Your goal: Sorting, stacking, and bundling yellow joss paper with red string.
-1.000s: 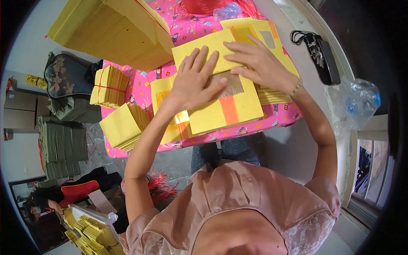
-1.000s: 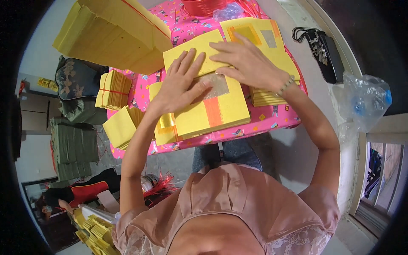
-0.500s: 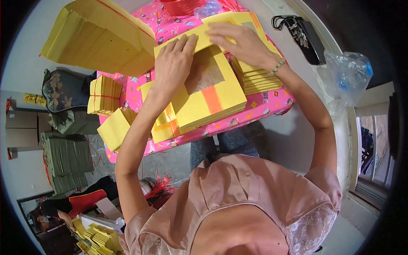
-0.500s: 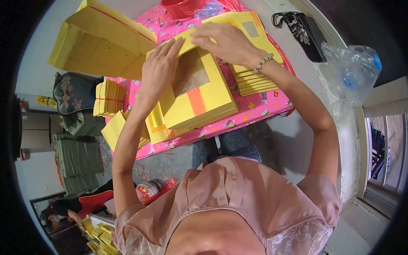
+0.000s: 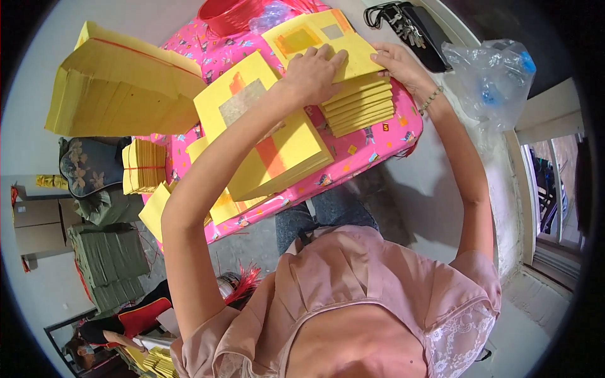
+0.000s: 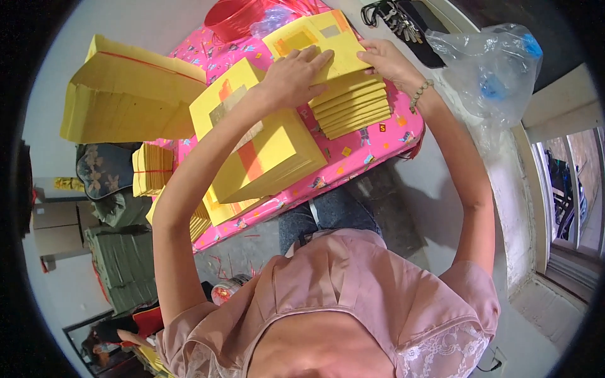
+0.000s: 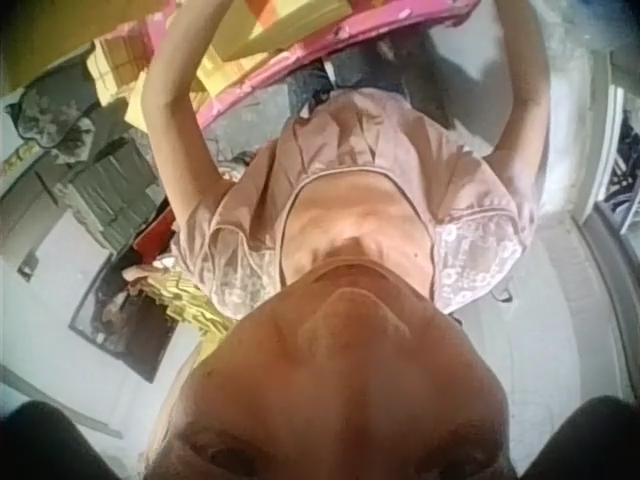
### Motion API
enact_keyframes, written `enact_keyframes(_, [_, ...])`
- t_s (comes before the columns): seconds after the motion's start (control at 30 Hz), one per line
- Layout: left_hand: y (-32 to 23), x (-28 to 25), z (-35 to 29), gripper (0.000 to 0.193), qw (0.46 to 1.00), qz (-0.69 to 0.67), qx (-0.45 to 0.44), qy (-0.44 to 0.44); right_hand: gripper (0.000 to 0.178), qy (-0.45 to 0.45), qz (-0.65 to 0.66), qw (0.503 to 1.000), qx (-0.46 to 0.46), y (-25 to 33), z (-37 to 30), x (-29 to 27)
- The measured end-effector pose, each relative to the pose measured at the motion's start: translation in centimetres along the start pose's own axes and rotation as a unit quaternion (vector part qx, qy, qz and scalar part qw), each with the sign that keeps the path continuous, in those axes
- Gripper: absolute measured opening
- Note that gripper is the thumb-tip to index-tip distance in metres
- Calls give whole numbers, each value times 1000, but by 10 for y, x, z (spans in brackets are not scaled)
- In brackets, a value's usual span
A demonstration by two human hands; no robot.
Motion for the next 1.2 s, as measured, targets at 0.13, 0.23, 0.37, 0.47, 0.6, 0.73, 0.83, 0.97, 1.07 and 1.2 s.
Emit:
enact_keyframes(0.13, [1, 46, 8, 85, 987, -15, -20, 158, 39, 7, -73, 997, 26, -24, 0, -3])
enact_keyframes(0.23, [-3, 66, 9, 94, 971, -18, -29, 239, 30, -2, -130, 991, 32, -37, -3, -1])
enact_keyframes(0.37, [-8, 84, 8, 101, 953, -60, -26, 296, 31, -24, -171, 985, 27, -61, -4, -4])
enact_keyframes(0.47, [-16, 93, 9, 103, 945, -79, -7, 316, 32, -34, -132, 990, 43, -80, -8, -9])
enact_keyframes(0.6, [-17, 109, 11, 104, 939, -84, 23, 332, 37, -46, -190, 981, -16, -78, -15, -6])
enact_keyframes(0.73, [-16, 114, 16, 96, 909, -109, -27, 403, 48, -185, -249, 935, -171, -61, -43, -12])
enact_keyframes(0.83, [-8, 122, 15, 90, 900, -124, -41, 416, 50, -387, -257, 852, -242, -43, -99, -18])
enact_keyframes(0.97, [-10, 119, 15, 84, 896, -126, -34, 425, 50, -376, 2, 926, 7, -124, -139, 0])
enact_keyframes(1.07, [-8, 121, 15, 79, 885, -124, -42, 446, 50, -282, 235, 904, 221, -145, -144, 37])
enact_keyframes(1.2, [-9, 120, 16, 78, 884, -146, -31, 442, 53, -286, 294, 893, 185, -107, -132, 54])
Point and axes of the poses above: each hand's wrist, its own z-axis towards the middle knuckle, its own x-axis out of the palm, y = z × x, the point moved 7 cm from there along z, towards the middle knuckle, and after that the axes turned 14 degrees about -y, right-handed, at the moved point
